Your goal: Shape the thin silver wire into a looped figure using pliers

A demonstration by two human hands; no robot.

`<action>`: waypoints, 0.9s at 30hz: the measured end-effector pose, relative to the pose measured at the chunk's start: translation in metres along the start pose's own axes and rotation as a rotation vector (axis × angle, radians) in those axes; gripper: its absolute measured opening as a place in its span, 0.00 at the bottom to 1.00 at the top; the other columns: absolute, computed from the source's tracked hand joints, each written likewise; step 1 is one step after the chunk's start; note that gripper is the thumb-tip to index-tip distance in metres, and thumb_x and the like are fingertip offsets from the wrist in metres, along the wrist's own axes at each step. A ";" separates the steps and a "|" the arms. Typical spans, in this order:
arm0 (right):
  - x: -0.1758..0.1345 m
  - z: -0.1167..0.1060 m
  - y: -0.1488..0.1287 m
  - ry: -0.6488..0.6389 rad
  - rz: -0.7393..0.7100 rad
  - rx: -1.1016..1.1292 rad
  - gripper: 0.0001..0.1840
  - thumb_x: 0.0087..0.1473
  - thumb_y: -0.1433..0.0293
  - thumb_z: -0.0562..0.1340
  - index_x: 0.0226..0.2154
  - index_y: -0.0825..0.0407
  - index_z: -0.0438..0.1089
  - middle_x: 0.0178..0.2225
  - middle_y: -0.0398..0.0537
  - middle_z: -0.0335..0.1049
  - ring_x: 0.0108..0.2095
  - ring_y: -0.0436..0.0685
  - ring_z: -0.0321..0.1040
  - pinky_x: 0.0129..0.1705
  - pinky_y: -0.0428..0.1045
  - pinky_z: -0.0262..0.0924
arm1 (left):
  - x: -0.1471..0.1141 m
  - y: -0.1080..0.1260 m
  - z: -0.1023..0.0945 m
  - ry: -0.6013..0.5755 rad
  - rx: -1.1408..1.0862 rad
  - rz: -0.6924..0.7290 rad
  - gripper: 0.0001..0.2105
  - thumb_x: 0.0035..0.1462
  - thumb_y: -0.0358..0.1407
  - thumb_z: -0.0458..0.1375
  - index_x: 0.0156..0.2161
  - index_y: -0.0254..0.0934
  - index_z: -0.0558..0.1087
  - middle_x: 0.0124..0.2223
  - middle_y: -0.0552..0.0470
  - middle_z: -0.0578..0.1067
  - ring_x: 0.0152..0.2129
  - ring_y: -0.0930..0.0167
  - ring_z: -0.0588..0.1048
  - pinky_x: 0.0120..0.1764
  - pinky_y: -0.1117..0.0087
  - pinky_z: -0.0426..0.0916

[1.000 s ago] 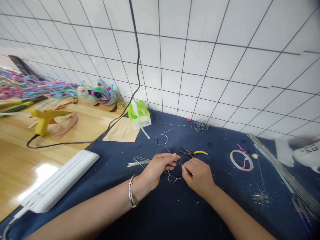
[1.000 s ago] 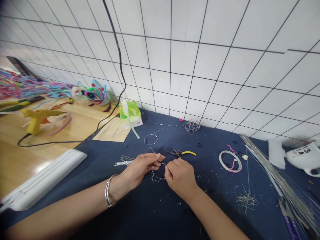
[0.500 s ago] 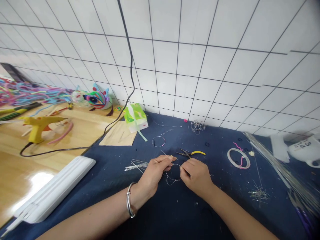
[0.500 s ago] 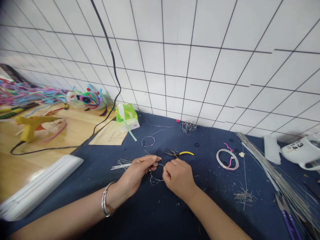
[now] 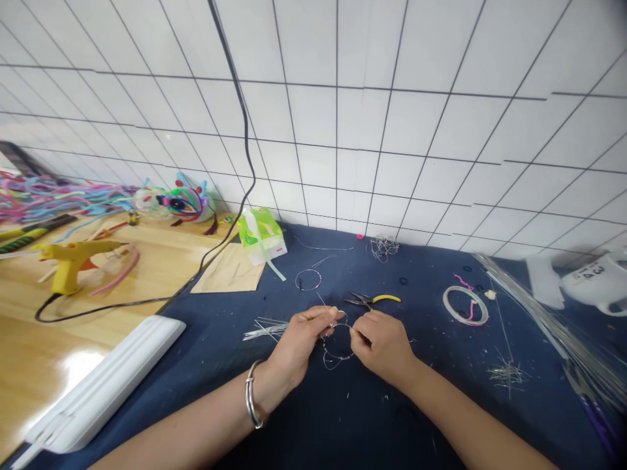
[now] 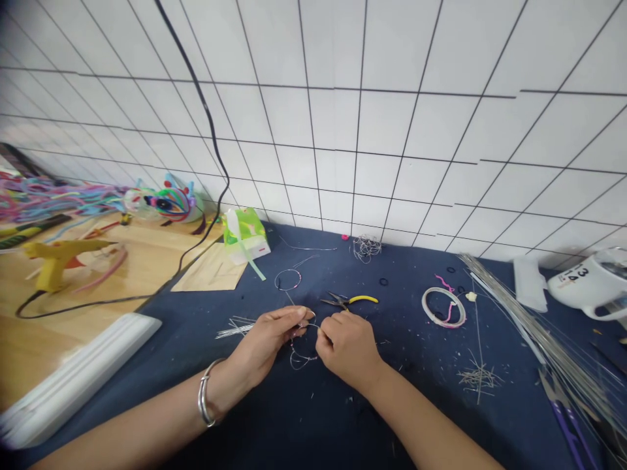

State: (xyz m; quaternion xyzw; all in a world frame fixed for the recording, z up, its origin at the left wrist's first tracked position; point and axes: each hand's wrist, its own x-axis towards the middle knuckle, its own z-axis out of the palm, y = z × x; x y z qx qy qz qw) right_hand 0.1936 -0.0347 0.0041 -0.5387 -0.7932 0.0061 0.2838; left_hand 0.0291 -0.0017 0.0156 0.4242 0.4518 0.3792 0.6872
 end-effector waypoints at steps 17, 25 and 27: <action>0.001 0.000 0.001 -0.128 0.044 0.087 0.08 0.48 0.75 0.54 0.19 0.53 0.59 0.20 0.40 0.60 0.24 0.46 0.56 0.30 0.42 0.47 | 0.006 -0.002 -0.004 -0.023 -0.103 -0.073 0.12 0.47 0.40 0.61 0.34 0.31 0.75 0.38 0.44 0.74 0.32 0.71 0.69 0.39 0.69 0.63; 0.003 -0.002 0.006 -0.280 0.051 0.071 0.08 0.51 0.69 0.55 0.22 0.52 0.63 0.23 0.40 0.63 0.26 0.47 0.59 0.31 0.43 0.50 | 0.009 -0.002 -0.008 -0.061 0.004 -0.052 0.15 0.49 0.42 0.59 0.37 0.31 0.75 0.38 0.44 0.73 0.27 0.74 0.68 0.32 0.72 0.61; 0.005 -0.006 0.008 -0.302 0.037 0.058 0.09 0.52 0.66 0.55 0.24 0.51 0.65 0.23 0.41 0.64 0.27 0.48 0.59 0.32 0.44 0.50 | 0.008 -0.001 -0.009 -0.066 -0.004 -0.038 0.14 0.49 0.42 0.59 0.36 0.32 0.75 0.38 0.44 0.73 0.27 0.74 0.68 0.32 0.72 0.61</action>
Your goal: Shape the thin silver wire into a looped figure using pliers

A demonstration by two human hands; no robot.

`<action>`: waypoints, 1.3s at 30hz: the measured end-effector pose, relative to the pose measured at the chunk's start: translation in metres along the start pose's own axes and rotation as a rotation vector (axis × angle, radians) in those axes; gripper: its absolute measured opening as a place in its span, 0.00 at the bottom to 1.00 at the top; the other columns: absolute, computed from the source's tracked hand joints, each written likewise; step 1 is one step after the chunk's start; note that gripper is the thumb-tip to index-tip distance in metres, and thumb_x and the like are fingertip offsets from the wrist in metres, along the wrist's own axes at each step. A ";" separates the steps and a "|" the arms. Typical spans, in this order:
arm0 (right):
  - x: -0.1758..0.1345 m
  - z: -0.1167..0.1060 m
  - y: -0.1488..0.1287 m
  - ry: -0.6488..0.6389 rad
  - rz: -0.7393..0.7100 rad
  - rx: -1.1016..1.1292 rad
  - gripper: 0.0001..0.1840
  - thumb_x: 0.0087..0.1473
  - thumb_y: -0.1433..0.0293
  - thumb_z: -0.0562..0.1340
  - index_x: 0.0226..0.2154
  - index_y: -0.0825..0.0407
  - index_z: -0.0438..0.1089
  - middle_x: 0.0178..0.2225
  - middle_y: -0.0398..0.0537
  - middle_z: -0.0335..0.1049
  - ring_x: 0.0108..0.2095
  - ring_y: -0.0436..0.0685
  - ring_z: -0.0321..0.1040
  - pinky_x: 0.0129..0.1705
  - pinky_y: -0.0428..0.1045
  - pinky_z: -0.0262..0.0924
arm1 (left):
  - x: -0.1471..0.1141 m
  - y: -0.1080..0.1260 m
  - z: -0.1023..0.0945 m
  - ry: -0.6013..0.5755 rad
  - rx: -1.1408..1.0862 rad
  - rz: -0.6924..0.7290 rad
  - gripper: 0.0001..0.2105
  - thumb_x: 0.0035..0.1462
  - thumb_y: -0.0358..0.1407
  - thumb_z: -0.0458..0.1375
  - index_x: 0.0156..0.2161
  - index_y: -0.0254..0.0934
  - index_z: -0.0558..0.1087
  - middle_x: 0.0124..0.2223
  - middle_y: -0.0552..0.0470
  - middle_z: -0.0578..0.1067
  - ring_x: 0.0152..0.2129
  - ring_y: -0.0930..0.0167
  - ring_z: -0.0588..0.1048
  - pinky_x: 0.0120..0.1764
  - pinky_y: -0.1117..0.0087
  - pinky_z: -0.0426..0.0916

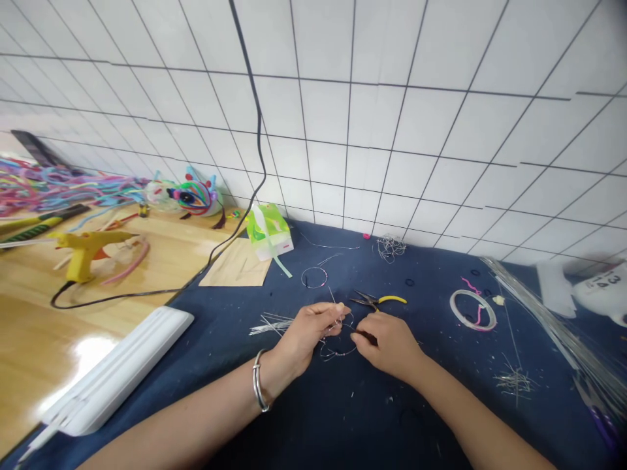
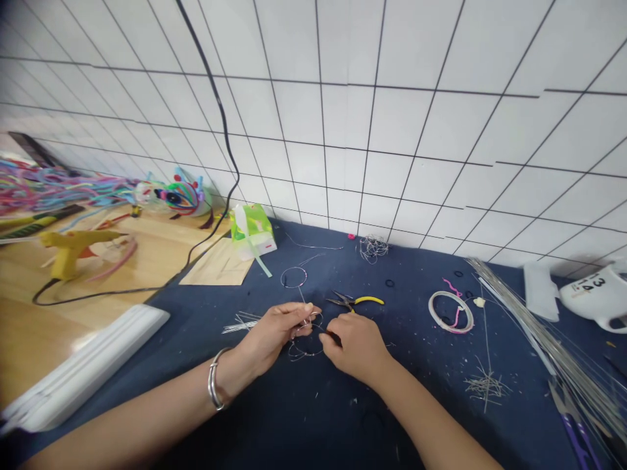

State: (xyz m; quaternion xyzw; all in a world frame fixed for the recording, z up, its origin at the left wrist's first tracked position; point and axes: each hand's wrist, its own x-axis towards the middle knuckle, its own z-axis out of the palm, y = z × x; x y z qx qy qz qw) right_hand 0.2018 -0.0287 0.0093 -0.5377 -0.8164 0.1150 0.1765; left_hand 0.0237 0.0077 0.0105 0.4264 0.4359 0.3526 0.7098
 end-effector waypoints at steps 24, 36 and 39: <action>0.001 -0.007 0.041 0.109 0.084 -0.565 0.11 0.56 0.70 0.51 0.39 0.55 0.65 0.32 0.52 0.63 0.36 0.56 0.59 0.38 0.50 0.54 | 0.002 0.004 -0.011 -0.057 -0.131 0.036 0.17 0.46 0.44 0.60 0.37 0.32 0.75 0.29 0.50 0.68 0.24 0.76 0.65 0.33 0.70 0.62; -0.028 -0.019 -0.035 0.134 0.053 -0.320 0.11 0.53 0.65 0.55 0.37 0.53 0.65 0.34 0.51 0.60 0.37 0.56 0.60 0.38 0.50 0.57 | -0.004 0.001 -0.005 -0.019 -0.086 0.173 0.18 0.49 0.46 0.57 0.38 0.31 0.74 0.25 0.52 0.67 0.22 0.76 0.63 0.27 0.72 0.57; -0.026 -0.010 -0.032 0.141 0.068 -0.352 0.10 0.53 0.65 0.55 0.37 0.54 0.65 0.34 0.52 0.59 0.37 0.57 0.59 0.38 0.52 0.57 | -0.005 0.003 -0.004 -0.023 -0.063 0.178 0.18 0.49 0.46 0.57 0.38 0.31 0.73 0.25 0.52 0.68 0.22 0.75 0.63 0.27 0.73 0.57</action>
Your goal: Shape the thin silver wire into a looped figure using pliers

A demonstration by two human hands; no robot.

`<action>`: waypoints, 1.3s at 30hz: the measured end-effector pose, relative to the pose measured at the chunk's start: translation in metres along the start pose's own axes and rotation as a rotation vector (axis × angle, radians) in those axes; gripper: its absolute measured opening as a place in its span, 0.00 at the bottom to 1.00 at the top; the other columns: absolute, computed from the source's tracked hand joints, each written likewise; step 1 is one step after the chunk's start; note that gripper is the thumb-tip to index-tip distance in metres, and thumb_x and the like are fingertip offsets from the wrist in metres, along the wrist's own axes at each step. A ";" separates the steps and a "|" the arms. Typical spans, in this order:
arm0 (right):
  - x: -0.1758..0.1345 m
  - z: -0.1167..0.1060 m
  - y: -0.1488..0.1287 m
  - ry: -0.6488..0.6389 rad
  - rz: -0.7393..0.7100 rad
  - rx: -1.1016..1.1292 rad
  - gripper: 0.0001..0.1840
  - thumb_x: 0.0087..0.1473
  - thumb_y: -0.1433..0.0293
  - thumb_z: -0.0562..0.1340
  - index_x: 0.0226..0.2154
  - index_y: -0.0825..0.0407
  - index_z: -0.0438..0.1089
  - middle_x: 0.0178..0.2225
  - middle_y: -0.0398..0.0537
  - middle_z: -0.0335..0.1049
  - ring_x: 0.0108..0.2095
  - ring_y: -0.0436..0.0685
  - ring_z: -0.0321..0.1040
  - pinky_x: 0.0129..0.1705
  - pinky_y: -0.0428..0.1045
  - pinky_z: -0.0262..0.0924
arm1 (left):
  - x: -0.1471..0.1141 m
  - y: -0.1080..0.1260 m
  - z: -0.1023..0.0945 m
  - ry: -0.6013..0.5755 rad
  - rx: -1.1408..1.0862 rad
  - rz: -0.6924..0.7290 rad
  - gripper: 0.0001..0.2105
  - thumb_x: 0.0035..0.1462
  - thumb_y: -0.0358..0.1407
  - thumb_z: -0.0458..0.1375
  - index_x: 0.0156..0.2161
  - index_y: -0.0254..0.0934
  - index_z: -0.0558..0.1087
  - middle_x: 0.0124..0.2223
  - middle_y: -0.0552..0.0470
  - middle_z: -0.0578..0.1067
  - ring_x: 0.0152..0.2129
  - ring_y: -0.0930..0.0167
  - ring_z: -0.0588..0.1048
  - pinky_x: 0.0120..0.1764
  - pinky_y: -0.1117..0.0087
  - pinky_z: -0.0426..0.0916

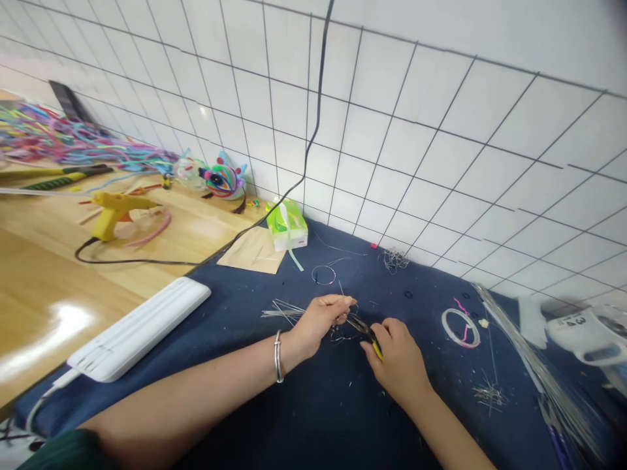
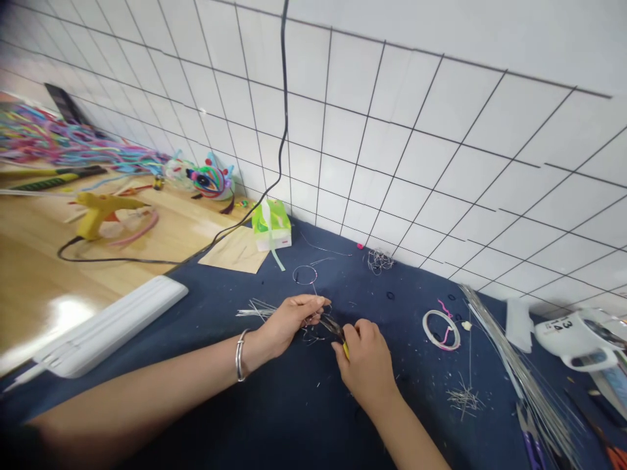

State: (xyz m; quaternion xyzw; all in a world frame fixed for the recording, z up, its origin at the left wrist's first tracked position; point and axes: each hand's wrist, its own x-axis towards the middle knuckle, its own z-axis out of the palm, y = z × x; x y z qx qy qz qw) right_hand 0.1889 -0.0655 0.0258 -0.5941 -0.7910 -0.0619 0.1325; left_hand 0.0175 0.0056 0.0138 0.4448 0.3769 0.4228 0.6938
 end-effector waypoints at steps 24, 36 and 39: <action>-0.005 -0.001 0.016 0.043 0.004 0.037 0.10 0.53 0.67 0.54 0.37 0.53 0.65 0.35 0.52 0.61 0.38 0.57 0.59 0.39 0.52 0.57 | 0.002 -0.004 0.006 0.025 0.042 0.019 0.14 0.47 0.41 0.60 0.36 0.33 0.74 0.29 0.51 0.71 0.25 0.75 0.65 0.31 0.72 0.59; -0.008 -0.001 0.015 0.054 -0.010 0.055 0.10 0.53 0.67 0.54 0.37 0.53 0.66 0.34 0.52 0.62 0.37 0.56 0.60 0.38 0.50 0.58 | 0.002 -0.001 0.007 0.012 0.162 0.080 0.09 0.49 0.39 0.58 0.31 0.34 0.72 0.26 0.54 0.69 0.24 0.75 0.65 0.31 0.73 0.59; -0.008 0.000 0.015 0.047 -0.021 0.057 0.10 0.53 0.67 0.54 0.38 0.53 0.66 0.35 0.52 0.63 0.38 0.56 0.60 0.40 0.51 0.57 | 0.002 -0.001 0.007 0.006 0.169 0.082 0.08 0.49 0.38 0.58 0.30 0.33 0.72 0.26 0.54 0.69 0.24 0.75 0.65 0.30 0.73 0.59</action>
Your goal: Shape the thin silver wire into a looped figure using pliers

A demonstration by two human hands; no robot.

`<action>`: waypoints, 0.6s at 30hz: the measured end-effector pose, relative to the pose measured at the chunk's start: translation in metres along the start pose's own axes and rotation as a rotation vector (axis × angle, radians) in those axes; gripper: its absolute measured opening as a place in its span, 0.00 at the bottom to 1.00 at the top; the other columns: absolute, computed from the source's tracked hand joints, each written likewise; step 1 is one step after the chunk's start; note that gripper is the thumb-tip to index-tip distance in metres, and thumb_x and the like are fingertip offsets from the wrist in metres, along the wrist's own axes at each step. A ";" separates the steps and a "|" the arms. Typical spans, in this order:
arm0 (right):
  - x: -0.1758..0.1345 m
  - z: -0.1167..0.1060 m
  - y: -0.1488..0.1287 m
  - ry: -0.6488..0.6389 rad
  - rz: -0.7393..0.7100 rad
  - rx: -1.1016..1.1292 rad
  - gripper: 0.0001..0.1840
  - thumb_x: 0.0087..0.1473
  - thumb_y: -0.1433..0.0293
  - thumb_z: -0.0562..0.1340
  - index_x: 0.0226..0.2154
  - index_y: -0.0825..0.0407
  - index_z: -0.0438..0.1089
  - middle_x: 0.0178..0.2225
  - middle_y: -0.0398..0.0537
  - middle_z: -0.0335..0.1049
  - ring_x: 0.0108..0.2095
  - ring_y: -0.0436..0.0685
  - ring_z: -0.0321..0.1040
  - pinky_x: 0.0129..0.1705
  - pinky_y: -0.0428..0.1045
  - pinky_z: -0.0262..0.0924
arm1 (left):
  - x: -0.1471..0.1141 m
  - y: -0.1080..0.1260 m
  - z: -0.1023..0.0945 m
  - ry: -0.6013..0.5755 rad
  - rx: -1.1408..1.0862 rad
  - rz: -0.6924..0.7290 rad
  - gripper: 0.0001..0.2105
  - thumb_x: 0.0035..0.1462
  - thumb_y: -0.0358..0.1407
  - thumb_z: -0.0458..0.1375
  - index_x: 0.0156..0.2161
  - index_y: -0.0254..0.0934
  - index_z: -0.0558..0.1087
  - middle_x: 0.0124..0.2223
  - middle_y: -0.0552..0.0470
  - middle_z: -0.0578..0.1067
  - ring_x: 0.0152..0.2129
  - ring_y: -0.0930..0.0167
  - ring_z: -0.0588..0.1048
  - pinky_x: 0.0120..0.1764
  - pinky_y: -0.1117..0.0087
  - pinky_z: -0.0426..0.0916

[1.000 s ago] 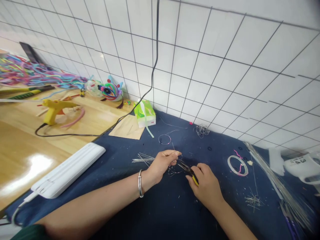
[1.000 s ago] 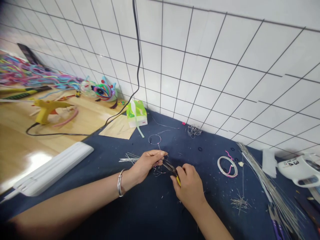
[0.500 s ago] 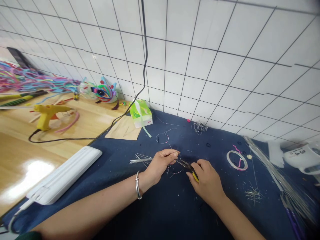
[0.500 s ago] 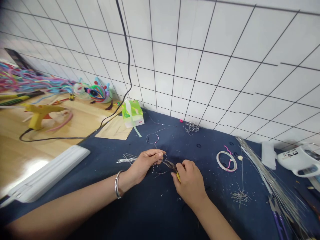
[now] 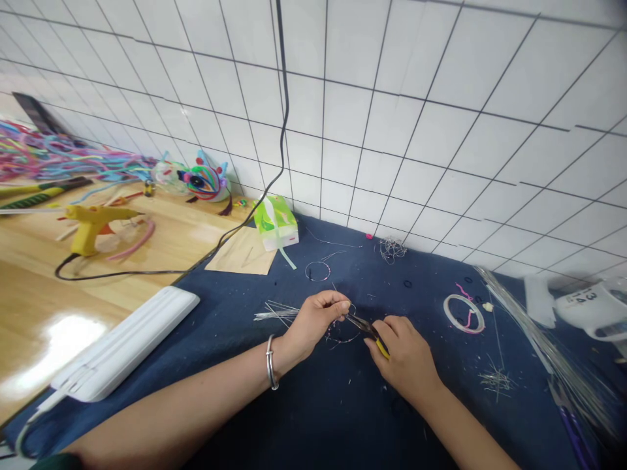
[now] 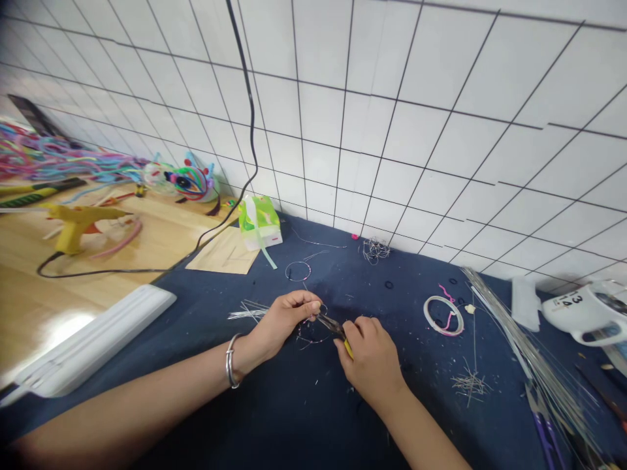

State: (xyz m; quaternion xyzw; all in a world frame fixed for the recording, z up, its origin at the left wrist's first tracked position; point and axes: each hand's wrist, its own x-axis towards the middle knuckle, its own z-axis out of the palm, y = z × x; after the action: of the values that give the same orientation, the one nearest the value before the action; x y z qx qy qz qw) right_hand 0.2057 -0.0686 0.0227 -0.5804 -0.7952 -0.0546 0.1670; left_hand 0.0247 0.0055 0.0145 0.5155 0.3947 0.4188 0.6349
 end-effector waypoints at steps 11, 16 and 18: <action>0.000 -0.001 0.001 0.002 -0.007 0.017 0.11 0.53 0.67 0.55 0.38 0.53 0.66 0.34 0.51 0.64 0.37 0.56 0.61 0.39 0.50 0.57 | 0.002 -0.003 -0.003 -0.031 0.026 0.000 0.08 0.50 0.37 0.58 0.31 0.34 0.72 0.27 0.53 0.70 0.24 0.75 0.66 0.30 0.73 0.60; 0.001 -0.003 0.002 0.015 -0.004 0.037 0.10 0.53 0.67 0.55 0.37 0.53 0.67 0.33 0.51 0.64 0.37 0.55 0.61 0.39 0.49 0.57 | 0.005 -0.001 -0.004 -0.070 0.034 0.016 0.08 0.50 0.37 0.58 0.32 0.33 0.72 0.27 0.53 0.70 0.25 0.75 0.67 0.30 0.74 0.61; 0.000 -0.003 0.003 0.017 -0.007 0.038 0.10 0.53 0.67 0.55 0.37 0.53 0.67 0.33 0.50 0.64 0.37 0.55 0.61 0.39 0.49 0.57 | 0.005 0.000 -0.005 -0.081 0.041 0.017 0.08 0.49 0.37 0.58 0.32 0.33 0.72 0.27 0.53 0.70 0.25 0.76 0.67 0.30 0.74 0.61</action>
State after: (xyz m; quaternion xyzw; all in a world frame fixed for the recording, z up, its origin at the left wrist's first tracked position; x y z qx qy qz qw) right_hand 0.2088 -0.0685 0.0254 -0.5740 -0.7965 -0.0451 0.1847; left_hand 0.0219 0.0120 0.0131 0.5482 0.3728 0.3950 0.6360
